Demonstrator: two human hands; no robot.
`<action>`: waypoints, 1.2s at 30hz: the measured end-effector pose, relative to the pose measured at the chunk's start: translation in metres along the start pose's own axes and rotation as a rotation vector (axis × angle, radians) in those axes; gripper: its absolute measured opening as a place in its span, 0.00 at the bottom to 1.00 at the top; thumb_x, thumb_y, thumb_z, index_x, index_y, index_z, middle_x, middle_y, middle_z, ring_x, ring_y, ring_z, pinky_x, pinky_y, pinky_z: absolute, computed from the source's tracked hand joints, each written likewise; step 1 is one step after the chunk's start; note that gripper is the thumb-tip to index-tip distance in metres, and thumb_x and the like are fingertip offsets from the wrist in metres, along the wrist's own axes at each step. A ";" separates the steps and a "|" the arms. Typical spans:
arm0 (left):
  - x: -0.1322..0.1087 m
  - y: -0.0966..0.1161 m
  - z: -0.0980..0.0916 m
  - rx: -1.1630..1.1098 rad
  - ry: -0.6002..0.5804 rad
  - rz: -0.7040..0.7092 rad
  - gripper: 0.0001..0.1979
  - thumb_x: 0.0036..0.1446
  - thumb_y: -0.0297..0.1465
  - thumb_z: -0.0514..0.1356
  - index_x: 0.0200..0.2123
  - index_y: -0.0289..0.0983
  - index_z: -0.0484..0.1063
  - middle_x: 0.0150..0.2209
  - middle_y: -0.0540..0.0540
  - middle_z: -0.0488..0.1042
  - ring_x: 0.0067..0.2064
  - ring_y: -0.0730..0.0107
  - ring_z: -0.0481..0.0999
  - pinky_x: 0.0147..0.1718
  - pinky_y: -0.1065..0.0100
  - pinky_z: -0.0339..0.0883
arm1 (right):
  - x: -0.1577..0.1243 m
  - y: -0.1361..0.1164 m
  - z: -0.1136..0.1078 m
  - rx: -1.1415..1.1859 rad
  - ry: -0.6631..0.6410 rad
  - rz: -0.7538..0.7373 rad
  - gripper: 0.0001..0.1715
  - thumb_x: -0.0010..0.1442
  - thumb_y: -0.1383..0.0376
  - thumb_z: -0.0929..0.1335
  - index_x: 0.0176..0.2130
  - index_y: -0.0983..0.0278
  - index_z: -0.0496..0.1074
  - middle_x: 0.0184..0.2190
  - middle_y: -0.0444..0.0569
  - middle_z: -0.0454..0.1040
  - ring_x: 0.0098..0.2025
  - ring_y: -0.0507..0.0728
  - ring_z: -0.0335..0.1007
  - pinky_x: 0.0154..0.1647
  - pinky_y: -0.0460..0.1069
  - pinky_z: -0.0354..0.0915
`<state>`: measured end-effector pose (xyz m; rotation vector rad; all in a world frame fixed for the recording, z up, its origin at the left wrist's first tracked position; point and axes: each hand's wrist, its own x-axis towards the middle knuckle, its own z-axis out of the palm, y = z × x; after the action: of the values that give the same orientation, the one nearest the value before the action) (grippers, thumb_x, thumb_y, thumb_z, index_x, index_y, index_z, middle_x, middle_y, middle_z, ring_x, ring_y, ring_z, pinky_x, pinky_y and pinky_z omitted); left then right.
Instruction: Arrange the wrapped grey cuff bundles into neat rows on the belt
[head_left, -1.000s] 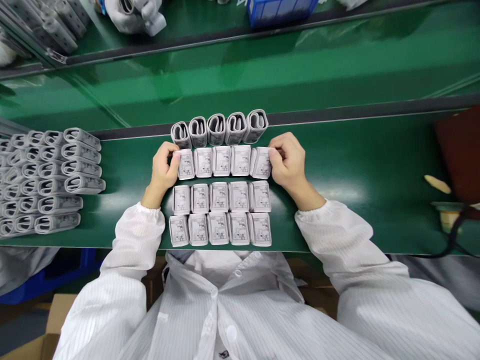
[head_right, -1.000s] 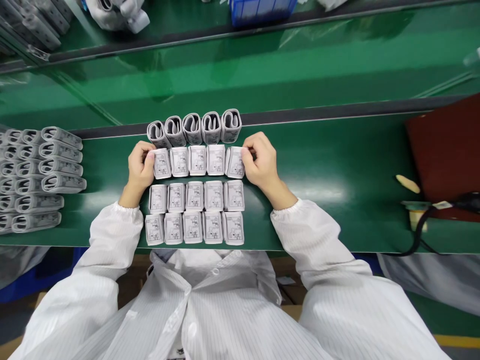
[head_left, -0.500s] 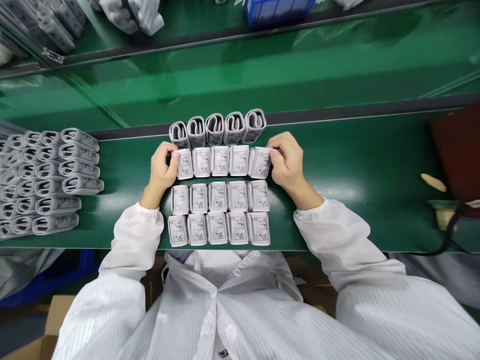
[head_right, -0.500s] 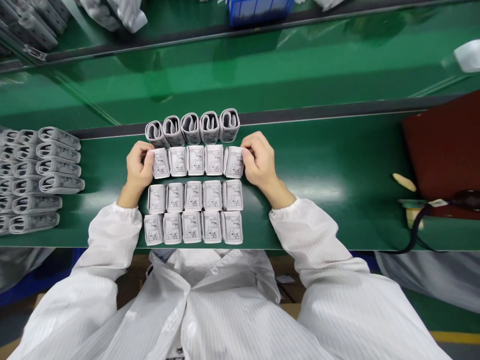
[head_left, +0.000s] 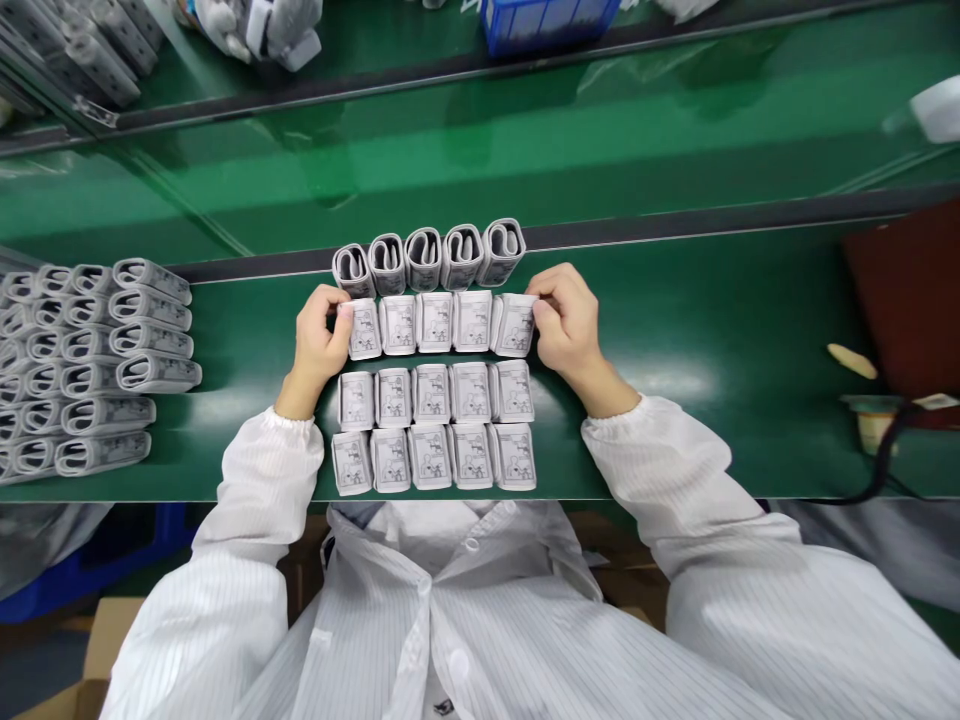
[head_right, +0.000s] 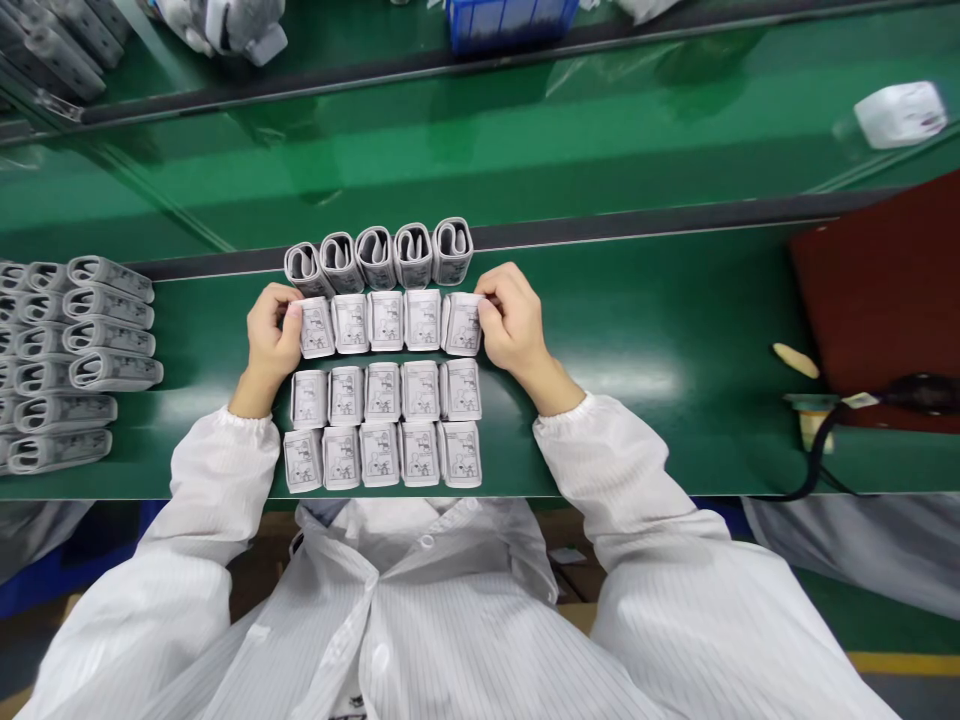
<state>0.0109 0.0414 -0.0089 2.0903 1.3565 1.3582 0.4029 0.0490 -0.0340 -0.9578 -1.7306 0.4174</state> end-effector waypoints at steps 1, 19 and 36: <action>0.000 0.000 0.000 0.005 -0.002 -0.004 0.22 0.81 0.55 0.57 0.42 0.44 0.73 0.38 0.46 0.78 0.38 0.61 0.77 0.37 0.58 0.70 | 0.000 0.000 0.000 0.005 -0.001 0.003 0.14 0.78 0.54 0.66 0.40 0.56 0.73 0.39 0.50 0.76 0.40 0.63 0.74 0.42 0.61 0.71; 0.001 -0.002 -0.001 0.016 0.001 -0.065 0.27 0.79 0.60 0.56 0.40 0.44 0.73 0.37 0.45 0.78 0.37 0.61 0.77 0.37 0.58 0.71 | 0.004 -0.008 0.005 -0.011 0.001 0.088 0.28 0.81 0.38 0.64 0.41 0.55 0.74 0.39 0.51 0.75 0.39 0.62 0.73 0.36 0.59 0.68; 0.001 -0.003 -0.001 -0.003 0.004 -0.058 0.25 0.79 0.58 0.58 0.41 0.44 0.74 0.37 0.45 0.78 0.37 0.61 0.76 0.37 0.58 0.71 | 0.003 -0.007 0.004 0.015 -0.009 0.073 0.25 0.82 0.41 0.65 0.44 0.54 0.76 0.40 0.51 0.76 0.42 0.64 0.76 0.38 0.60 0.72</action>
<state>0.0088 0.0434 -0.0104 2.0314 1.4047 1.3412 0.3966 0.0479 -0.0288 -1.0113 -1.7022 0.4821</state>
